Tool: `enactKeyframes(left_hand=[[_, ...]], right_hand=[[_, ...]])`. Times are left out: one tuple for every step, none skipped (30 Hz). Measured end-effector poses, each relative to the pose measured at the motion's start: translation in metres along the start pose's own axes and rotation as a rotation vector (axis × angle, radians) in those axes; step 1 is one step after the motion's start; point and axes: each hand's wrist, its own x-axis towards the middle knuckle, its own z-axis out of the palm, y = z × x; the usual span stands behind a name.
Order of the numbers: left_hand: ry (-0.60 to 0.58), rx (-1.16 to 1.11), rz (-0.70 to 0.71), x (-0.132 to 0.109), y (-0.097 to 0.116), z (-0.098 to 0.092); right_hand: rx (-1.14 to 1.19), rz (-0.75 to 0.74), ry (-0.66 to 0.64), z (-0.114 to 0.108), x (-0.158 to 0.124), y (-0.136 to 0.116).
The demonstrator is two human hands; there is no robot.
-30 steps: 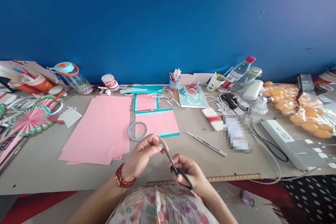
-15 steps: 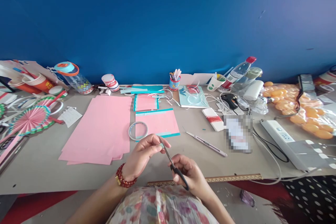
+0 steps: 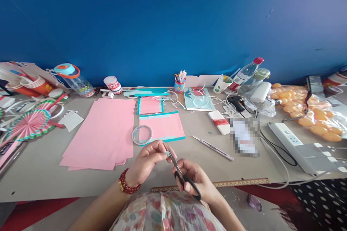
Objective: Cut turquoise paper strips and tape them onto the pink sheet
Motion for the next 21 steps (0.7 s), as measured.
enactKeyframes(left_hand=[[0.003, -0.004, -0.007, 0.0001, 0.0001, 0.0003], [0.006, -0.001, -0.013, 0.0002, 0.0002, 0.0006], [0.011, 0.008, -0.017, 0.0002, 0.0002, 0.0010], [0.016, 0.022, -0.020, 0.0003, 0.0003, 0.0014], [0.020, 0.037, -0.020, 0.0002, 0.0002, 0.0019], [0.024, 0.050, -0.019, 0.0001, 0.0002, 0.0024], [0.026, 0.058, -0.018, 0.0001, 0.0002, 0.0028], [0.028, 0.062, -0.018, 0.0000, 0.0002, 0.0030], [0.030, 0.065, -0.022, -0.0001, 0.0003, 0.0032], [0.032, 0.070, -0.028, -0.0002, 0.0003, 0.0032], [0.037, 0.079, -0.036, -0.0002, 0.0004, 0.0031], [0.041, 0.091, -0.044, -0.0002, 0.0004, 0.0029], [0.044, 0.104, -0.051, -0.0003, 0.0005, 0.0027], [0.046, 0.115, -0.057, -0.0003, 0.0005, 0.0025], [0.046, 0.122, -0.060, -0.0003, 0.0006, 0.0024], [0.046, 0.125, -0.063, -0.0004, 0.0006, 0.0023], [0.046, 0.124, -0.066, -0.0004, 0.0007, 0.0024], [0.047, 0.122, -0.068, -0.0004, 0.0009, 0.0025], [0.050, 0.119, -0.068, -0.0004, 0.0010, 0.0027], [0.052, 0.117, -0.068, -0.0003, 0.0010, 0.0030], [0.056, 0.118, -0.067, -0.0002, 0.0011, 0.0033]], right_hand=[[-0.023, 0.004, 0.004, 0.0000, -0.0002, -0.0009], [-0.043, 0.006, 0.007, 0.0000, -0.0004, -0.0020], [-0.059, 0.008, 0.011, 0.0003, -0.0004, -0.0032], [-0.072, 0.010, 0.015, 0.0007, -0.0002, -0.0044], [-0.080, 0.011, 0.017, 0.0012, 0.0002, -0.0055], [-0.083, 0.013, 0.017, 0.0018, 0.0007, -0.0065], [-0.083, 0.013, 0.017, 0.0024, 0.0013, -0.0073], [-0.084, 0.013, 0.018, 0.0029, 0.0019, -0.0078], [-0.084, 0.015, 0.019, 0.0033, 0.0025, -0.0080], [-0.086, 0.015, 0.022, 0.0036, 0.0030, -0.0079], [-0.087, 0.016, 0.025, 0.0037, 0.0033, -0.0076], [-0.088, 0.017, 0.030, 0.0038, 0.0036, -0.0071], [-0.088, 0.018, 0.034, 0.0038, 0.0037, -0.0065], [-0.086, 0.019, 0.037, 0.0038, 0.0038, -0.0059], [-0.082, 0.021, 0.040, 0.0038, 0.0038, -0.0055], [-0.076, 0.022, 0.040, 0.0038, 0.0037, -0.0051], [-0.070, 0.022, 0.039, 0.0039, 0.0037, -0.0048], [-0.065, 0.020, 0.037, 0.0039, 0.0037, -0.0047], [-0.060, 0.015, 0.034, 0.0039, 0.0038, -0.0046], [-0.055, 0.010, 0.032, 0.0038, 0.0039, -0.0046], [-0.052, 0.005, 0.030, 0.0037, 0.0041, -0.0045]])
